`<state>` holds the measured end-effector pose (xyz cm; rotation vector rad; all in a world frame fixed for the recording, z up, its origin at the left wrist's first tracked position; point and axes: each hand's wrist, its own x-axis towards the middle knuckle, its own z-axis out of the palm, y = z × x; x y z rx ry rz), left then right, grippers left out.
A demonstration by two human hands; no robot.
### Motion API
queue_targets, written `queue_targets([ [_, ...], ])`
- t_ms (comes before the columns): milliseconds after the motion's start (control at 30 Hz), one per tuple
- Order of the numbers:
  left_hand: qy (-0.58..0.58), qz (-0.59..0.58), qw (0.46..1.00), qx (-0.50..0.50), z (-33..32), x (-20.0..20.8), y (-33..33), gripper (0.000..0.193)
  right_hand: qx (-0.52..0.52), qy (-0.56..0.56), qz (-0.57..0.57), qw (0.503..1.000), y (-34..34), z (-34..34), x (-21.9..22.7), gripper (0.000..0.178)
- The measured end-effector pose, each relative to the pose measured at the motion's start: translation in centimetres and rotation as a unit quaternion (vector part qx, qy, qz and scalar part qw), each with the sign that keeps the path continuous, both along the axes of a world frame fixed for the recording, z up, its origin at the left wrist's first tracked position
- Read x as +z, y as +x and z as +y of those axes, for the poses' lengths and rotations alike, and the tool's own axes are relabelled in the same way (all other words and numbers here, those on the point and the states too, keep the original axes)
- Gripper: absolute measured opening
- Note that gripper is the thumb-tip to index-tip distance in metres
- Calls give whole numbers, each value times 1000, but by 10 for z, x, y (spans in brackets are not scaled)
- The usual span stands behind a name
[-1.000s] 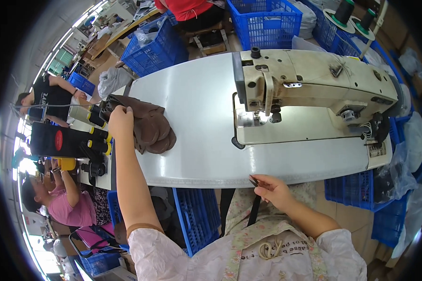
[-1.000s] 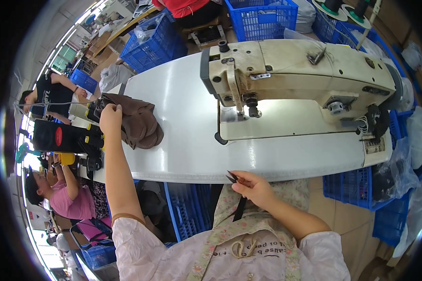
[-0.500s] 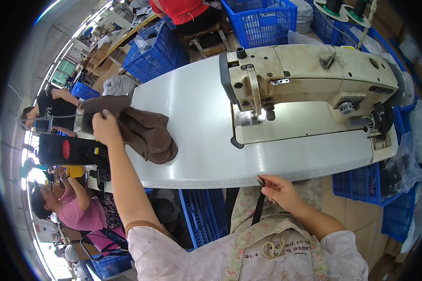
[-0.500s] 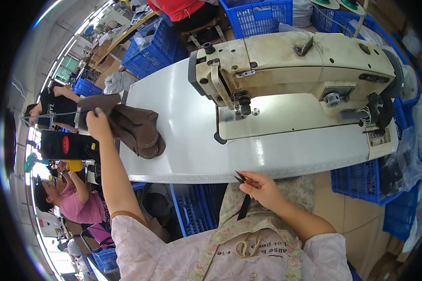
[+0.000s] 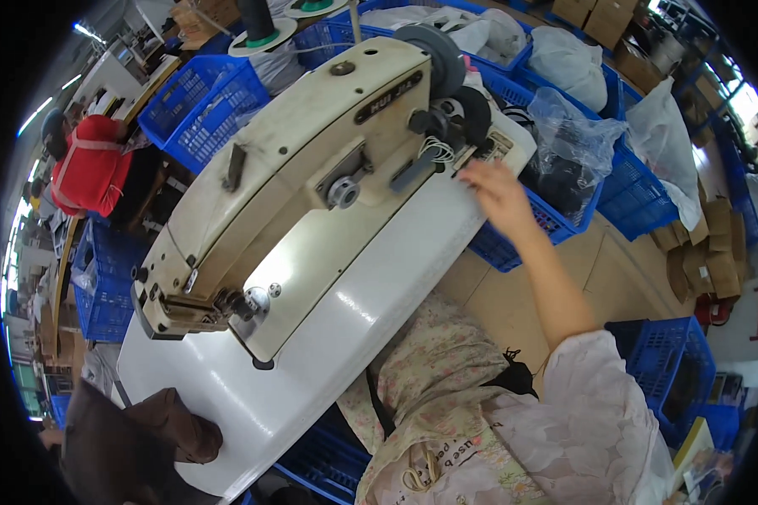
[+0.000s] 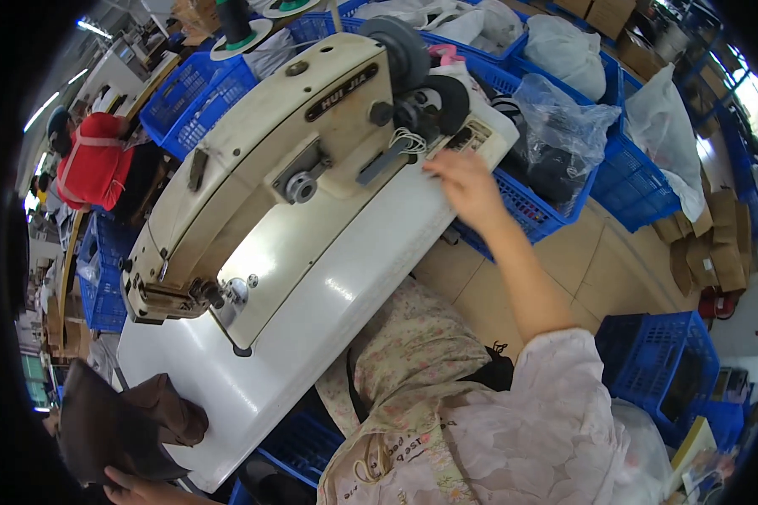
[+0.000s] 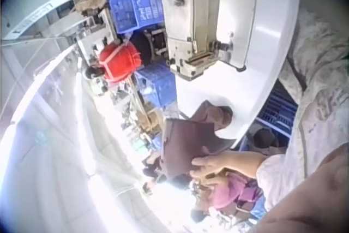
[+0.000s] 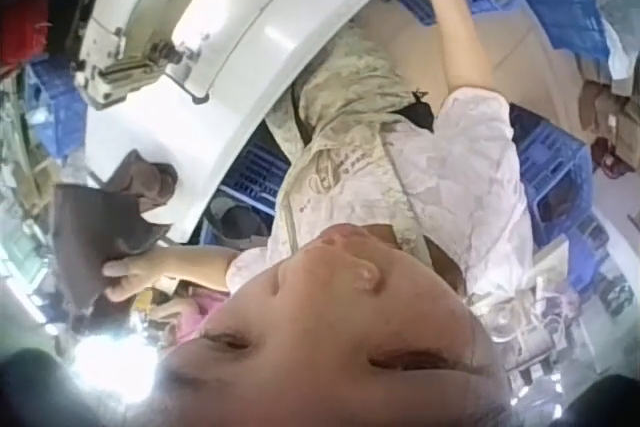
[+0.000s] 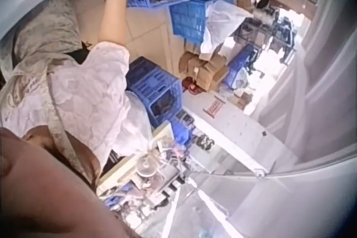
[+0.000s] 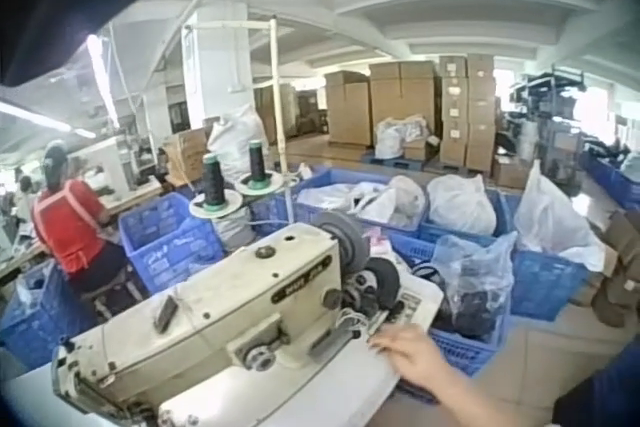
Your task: Stitching and trimming leather shoe components using an industrial sewing machine in a factory setting.
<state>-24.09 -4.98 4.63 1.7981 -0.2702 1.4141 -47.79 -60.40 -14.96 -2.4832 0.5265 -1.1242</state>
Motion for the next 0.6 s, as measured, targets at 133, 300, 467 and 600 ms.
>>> queue_targets([
  [133, 77, 69, 985, -135, -29, -23, -12, 55, -24, 12, 20, 999, -23, -81, -41, 39],
  [300, 66, 71, 985, -142, -56, -14, -21, 53, 44, 200, 23, 979, -18, -92, -50, 39],
  [467, 52, 104, 988, -106, -66, -13, -24, 58, -151, 164, -121, 967, 33, -156, -15, 25],
  [600, 75, 93, 989, -91, -57, -16, -16, 58, -222, -52, 65, 971, 90, -224, -17, 35],
])
